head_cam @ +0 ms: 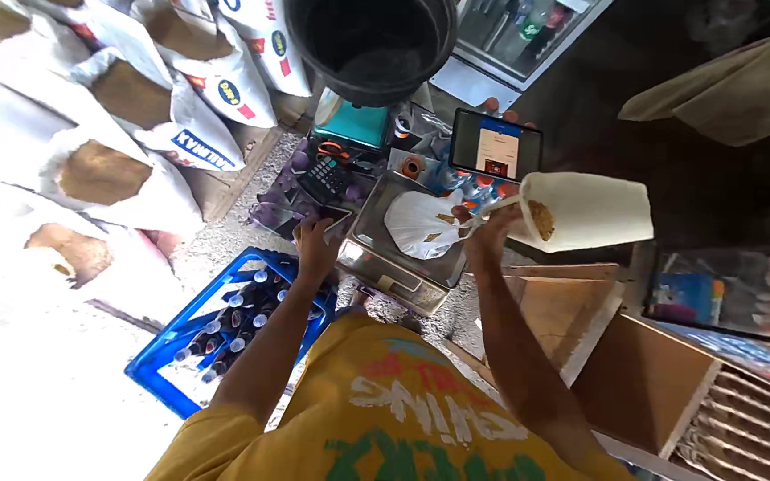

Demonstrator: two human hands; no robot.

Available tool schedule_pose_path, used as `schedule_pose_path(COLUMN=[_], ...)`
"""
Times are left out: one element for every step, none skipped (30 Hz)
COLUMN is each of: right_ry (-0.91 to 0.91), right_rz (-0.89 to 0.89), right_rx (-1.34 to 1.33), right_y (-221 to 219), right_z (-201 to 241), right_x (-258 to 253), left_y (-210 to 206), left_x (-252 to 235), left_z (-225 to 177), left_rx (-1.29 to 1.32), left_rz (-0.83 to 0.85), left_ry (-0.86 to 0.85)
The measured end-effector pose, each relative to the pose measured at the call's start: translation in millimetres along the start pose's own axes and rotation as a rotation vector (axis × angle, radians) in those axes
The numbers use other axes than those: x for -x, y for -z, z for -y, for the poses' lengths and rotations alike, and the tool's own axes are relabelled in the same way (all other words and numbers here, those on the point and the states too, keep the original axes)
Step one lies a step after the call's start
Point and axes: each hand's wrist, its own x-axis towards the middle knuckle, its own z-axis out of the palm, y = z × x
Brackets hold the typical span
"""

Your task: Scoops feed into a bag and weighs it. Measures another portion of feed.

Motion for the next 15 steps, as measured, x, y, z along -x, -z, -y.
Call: schedule_pose_path(right_ry=[-0.012,-0.041,-0.079,-0.127,-0.157,-0.161,-0.15,-0.115,-0.062,-0.018,0.003,0.015,0.027,0.028,0.008], right_rz=[0.023,0.053,0.086,0.121,0.151,0.16,0.148,0.118,0.086,0.061,0.048,0.03,0.012,-0.014,-0.046], right_rx=[0.059,0.1,0.113,0.112,0.107,0.078,0.023,-0.046,-0.142,-0.265,-0.429,-0.585,-0.697,-0.777,-0.826], right_y=[5,12,22,33,45,55,64,72,81,90,100,109,118,125,132], right_z=[-7,-12,-15,-17,-25,-38,-55,-71,-86,-96,-102,-109,-117,-126,-134], right_x=[4,8,14,20,27,37,48,59,71,82,92,102,113,123,134], left_y=[6,11,17,23,31,39,47,55,60,65,69,73,76,79,82], left_x=[1,2,3,4,3,0,-2,-5,-8,-10,-13,-16,-19,-22,-24], left_z=[1,2,2,0,-4,-10,-17,-22,-29,-38,-49,-61,-73,-85,-98], left_rx=[0.004,0.003,0.003,0.002,-0.002,-0.007,-0.006,-0.008,-0.007,0.002,0.006,0.01,0.013,0.012,0.014], left_rz=[-0.009,-0.014,-0.018,-0.026,-0.033,-0.04,-0.044,-0.053,-0.069,-0.086,-0.105,-0.123,-0.137,-0.158,-0.175], left_ry=[0.011,0.022,0.035,0.047,0.069,0.101,0.123,0.134,0.132,0.114,0.089,0.061,0.029,-0.008,-0.043])
